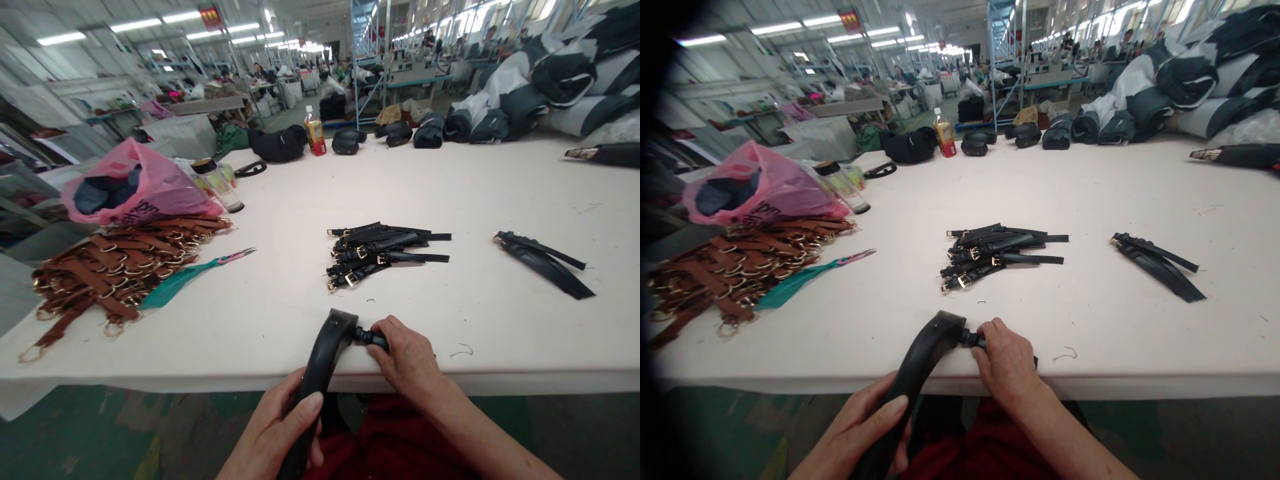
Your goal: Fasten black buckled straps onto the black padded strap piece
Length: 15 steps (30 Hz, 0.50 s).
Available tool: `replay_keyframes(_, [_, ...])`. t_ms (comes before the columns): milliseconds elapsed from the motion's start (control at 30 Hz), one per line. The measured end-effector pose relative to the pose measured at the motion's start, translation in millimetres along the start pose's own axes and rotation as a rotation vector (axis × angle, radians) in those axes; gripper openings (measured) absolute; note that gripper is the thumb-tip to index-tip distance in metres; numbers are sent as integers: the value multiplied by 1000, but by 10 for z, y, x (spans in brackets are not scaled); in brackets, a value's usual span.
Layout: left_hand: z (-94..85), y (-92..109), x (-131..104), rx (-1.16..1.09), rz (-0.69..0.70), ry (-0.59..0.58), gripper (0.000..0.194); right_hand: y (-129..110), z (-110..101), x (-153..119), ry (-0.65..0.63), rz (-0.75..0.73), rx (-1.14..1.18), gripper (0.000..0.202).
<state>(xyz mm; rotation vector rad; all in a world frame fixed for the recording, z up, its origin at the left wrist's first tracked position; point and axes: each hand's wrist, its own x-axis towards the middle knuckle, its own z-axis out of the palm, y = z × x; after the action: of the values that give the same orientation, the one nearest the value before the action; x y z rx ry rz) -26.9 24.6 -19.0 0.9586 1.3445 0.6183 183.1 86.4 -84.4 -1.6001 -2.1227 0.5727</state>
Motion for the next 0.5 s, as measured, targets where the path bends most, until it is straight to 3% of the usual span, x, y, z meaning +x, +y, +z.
replay_keyframes(267, [-28,-37,-3,-13,7,-26,40,-1,76,33,36,50,79,17])
replay_keyframes(500, [9,6,-16,2,1,5,41,-81,40,78,-16,75,44,21])
